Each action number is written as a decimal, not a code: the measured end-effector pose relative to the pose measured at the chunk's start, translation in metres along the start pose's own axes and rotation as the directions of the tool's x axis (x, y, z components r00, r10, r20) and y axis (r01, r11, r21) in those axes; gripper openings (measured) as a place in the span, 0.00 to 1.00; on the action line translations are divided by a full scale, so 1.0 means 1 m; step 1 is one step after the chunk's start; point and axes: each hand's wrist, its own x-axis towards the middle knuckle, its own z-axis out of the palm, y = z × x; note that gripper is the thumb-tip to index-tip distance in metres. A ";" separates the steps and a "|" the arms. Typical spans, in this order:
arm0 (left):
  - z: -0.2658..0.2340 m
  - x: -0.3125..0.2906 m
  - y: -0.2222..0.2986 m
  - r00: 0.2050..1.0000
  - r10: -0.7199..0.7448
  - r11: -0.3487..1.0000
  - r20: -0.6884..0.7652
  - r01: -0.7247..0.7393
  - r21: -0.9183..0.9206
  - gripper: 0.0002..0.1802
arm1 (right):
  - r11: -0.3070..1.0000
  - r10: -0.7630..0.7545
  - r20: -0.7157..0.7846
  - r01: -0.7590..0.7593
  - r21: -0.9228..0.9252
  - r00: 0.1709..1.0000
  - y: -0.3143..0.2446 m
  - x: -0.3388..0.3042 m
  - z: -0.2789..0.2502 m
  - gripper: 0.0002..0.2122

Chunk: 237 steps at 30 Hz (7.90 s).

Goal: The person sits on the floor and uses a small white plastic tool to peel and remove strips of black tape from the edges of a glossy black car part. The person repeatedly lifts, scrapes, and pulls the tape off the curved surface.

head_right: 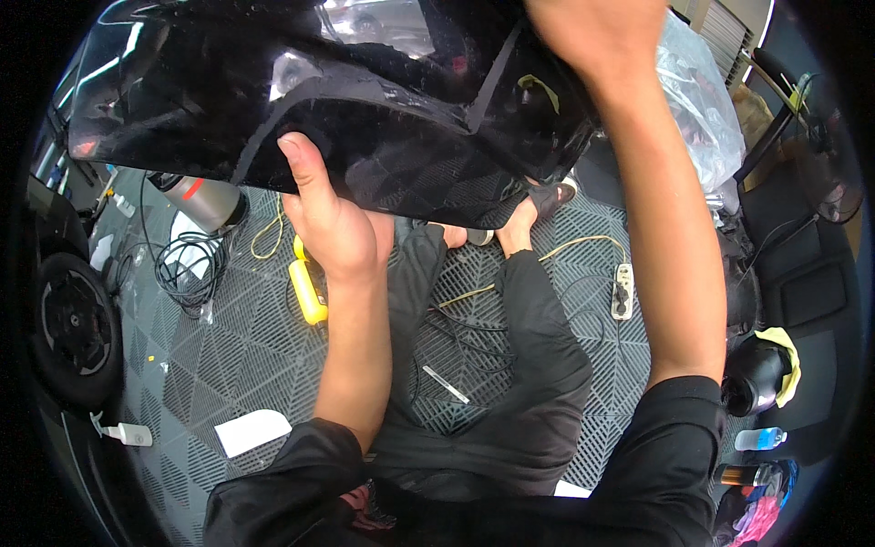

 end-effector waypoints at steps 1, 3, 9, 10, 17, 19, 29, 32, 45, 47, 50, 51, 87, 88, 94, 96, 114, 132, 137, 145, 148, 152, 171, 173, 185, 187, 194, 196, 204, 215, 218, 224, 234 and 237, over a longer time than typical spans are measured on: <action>0.002 0.003 0.000 1.000 0.004 1.000 0.000 -0.004 -0.013 0.32 | 0.993 -0.072 -0.070 0.078 0.085 0.995 0.008 0.002 -0.001 0.21; 0.006 0.009 0.001 1.000 0.020 0.999 0.006 -0.020 -0.048 0.31 | 0.900 -0.109 -0.177 0.172 0.400 0.978 0.021 -0.006 -0.011 0.14; 0.014 0.023 -0.002 0.997 0.063 0.990 0.034 -0.058 -0.130 0.28 | 0.902 0.111 -0.175 -0.026 0.431 0.978 0.029 -0.073 -0.028 0.08; 0.014 0.026 -0.003 0.997 0.074 0.988 0.038 -0.068 -0.141 0.27 | 0.911 0.133 -0.132 -0.069 0.408 0.982 0.025 -0.086 -0.027 0.08; 0.025 0.039 0.002 0.993 0.105 0.982 0.052 -0.095 -0.163 0.24 | 0.833 0.410 -0.040 -0.357 0.422 0.911 0.016 -0.133 -0.032 0.14; 0.032 0.026 0.009 1.000 0.008 0.962 0.026 -0.001 -0.274 0.24 | 0.795 0.461 -0.018 -0.403 0.454 0.887 0.018 -0.144 -0.029 0.11; 0.032 0.033 -0.003 0.992 0.030 0.999 -0.119 -0.033 -0.023 0.25 | 0.888 0.325 0.081 -0.333 0.317 0.942 0.023 -0.151 -0.021 0.09; 0.035 0.033 0.002 0.993 -0.025 1.000 -0.115 0.023 -0.018 0.24 | 0.893 0.288 0.052 -0.288 0.346 0.956 0.024 -0.147 -0.008 0.09; 0.039 0.038 0.005 0.991 0.013 0.991 -0.136 -0.031 -0.129 0.25 | 0.843 0.317 0.012 -0.287 0.455 0.948 0.037 -0.136 -0.002 0.09; 0.039 0.036 0.008 0.991 -0.022 0.991 -0.132 0.004 -0.135 0.24 | 0.771 0.409 0.037 -0.367 0.520 0.912 0.034 -0.135 -0.003 0.10; 0.039 0.034 0.008 0.982 -0.014 0.989 -0.188 -0.014 -0.150 0.24 | 0.701 0.488 0.077 -0.443 0.559 0.869 0.033 -0.127 -0.007 0.11; 0.038 0.033 0.007 0.988 0.008 0.981 -0.157 -0.038 -0.189 0.24 | 0.706 0.490 0.080 -0.449 0.548 0.868 0.034 -0.122 -0.009 0.10; 0.028 0.031 0.015 0.992 -0.069 0.992 -0.102 0.058 -0.108 0.21 | 0.975 0.115 -0.183 -0.076 0.207 0.976 0.040 -0.106 0.026 0.08; 0.027 0.031 0.015 0.994 -0.065 0.990 -0.083 0.054 -0.127 0.22 | 0.979 0.094 -0.186 -0.057 0.197 0.978 0.041 -0.106 0.026 0.08; 0.031 0.033 0.013 0.986 -0.019 0.991 -0.165 -0.003 -0.130 0.25 | 0.995 0.007 -0.214 0.015 0.102 0.977 0.039 -0.105 0.028 0.08; 0.032 0.034 0.012 0.985 0.017 0.990 -0.174 -0.041 -0.132 0.25 | 0.997 -0.010 -0.221 0.026 0.070 0.975 0.039 -0.104 0.028 0.08; 0.028 0.036 0.013 0.978 0.014 0.994 -0.207 -0.035 -0.102 0.24 | 0.993 -0.116 -0.155 0.109 -0.049 0.981 0.038 -0.100 0.025 0.09; 0.029 0.039 0.012 0.972 0.020 0.992 -0.235 -0.049 -0.118 0.23 | 0.983 -0.181 -0.081 0.179 -0.032 0.980 0.045 -0.101 0.023 0.09; 0.026 0.038 0.013 0.981 -0.013 0.988 -0.195 -0.017 -0.152 0.22 | 0.983 -0.181 -0.071 0.178 -0.042 0.981 0.045 -0.102 0.023 0.08; 0.025 0.037 0.014 0.974 -0.022 0.996 -0.225 0.002 -0.091 0.20 | 0.974 -0.225 -0.052 0.225 -0.008 0.973 0.049 -0.101 0.024 0.08; 0.027 0.035 0.016 0.970 -0.051 0.994 -0.238 0.027 -0.104 0.19 | 0.975 -0.220 -0.049 0.218 -0.028 0.974 0.048 -0.102 0.024 0.08; 0.028 0.036 0.017 0.970 -0.031 0.995 -0.241 0.007 -0.098 0.19 | 0.976 -0.214 -0.052 0.213 -0.033 0.975 0.046 -0.102 0.024 0.08; 0.027 0.040 0.013 0.961 0.037 0.993 -0.275 -0.066 -0.099 0.25 | 0.965 -0.262 -0.044 0.260 -0.033 0.964 0.046 -0.100 0.026 0.08; 0.027 0.039 0.013 0.959 0.044 0.994 -0.281 -0.071 -0.086 0.24 | 0.962 -0.269 -0.055 0.266 -0.058 0.962 0.045 -0.100 0.027 0.09; 0.026 0.039 0.016 0.966 0.033 0.993 -0.257 -0.061 -0.099 0.23 | 0.953 -0.300 -0.099 0.293 -0.083 0.949 0.041 -0.098 0.030 0.09; 0.026 0.039 0.016 0.968 0.029 0.993 -0.247 -0.055 -0.101 0.23 | 0.950 -0.308 -0.097 0.300 -0.089 0.947 0.041 -0.098 0.030 0.09; 0.027 0.040 0.014 0.952 0.062 0.994 -0.301 -0.087 -0.071 0.23 | 0.952 -0.299 -0.099 0.290 -0.093 0.949 0.039 -0.099 0.031 0.09; 0.027 0.040 0.015 0.957 0.048 0.993 -0.285 -0.077 -0.091 0.23 | 0.951 -0.304 -0.099 0.294 -0.098 0.948 0.039 -0.099 0.030 0.09; 0.028 0.041 0.014 0.953 0.075 0.994 -0.292 -0.095 -0.056 0.24 | 0.951 -0.306 -0.086 0.299 -0.082 0.948 0.039 -0.098 0.030 0.10; 0.025 0.040 0.016 0.971 0.021 0.993 -0.239 -0.049 -0.111 0.23 | 0.950 -0.309 -0.083 0.305 -0.061 0.947 0.040 -0.098 0.031 0.10; 0.025 0.040 0.014 0.951 0.053 0.993 -0.305 -0.082 -0.083 0.23 | 0.948 -0.318 -0.095 0.315 -0.047 0.943 0.040 -0.098 0.033 0.10; 0.026 0.042 0.015 0.947 0.058 0.993 -0.316 -0.087 -0.079 0.23 | 0.948 -0.317 -0.094 0.314 -0.046 0.944 0.040 -0.099 0.033 0.09; 0.024 0.040 0.021 0.967 -0.026 0.999 -0.252 0.017 -0.037 0.20 | 0.934 -0.356 -0.087 0.351 -0.068 0.930 0.039 -0.099 0.034 0.10; 0.023 0.040 0.020 0.970 -0.021 0.999 -0.242 0.011 -0.045 0.20 | 0.937 -0.349 -0.084 0.344 -0.065 0.934 0.038 -0.099 0.034 0.10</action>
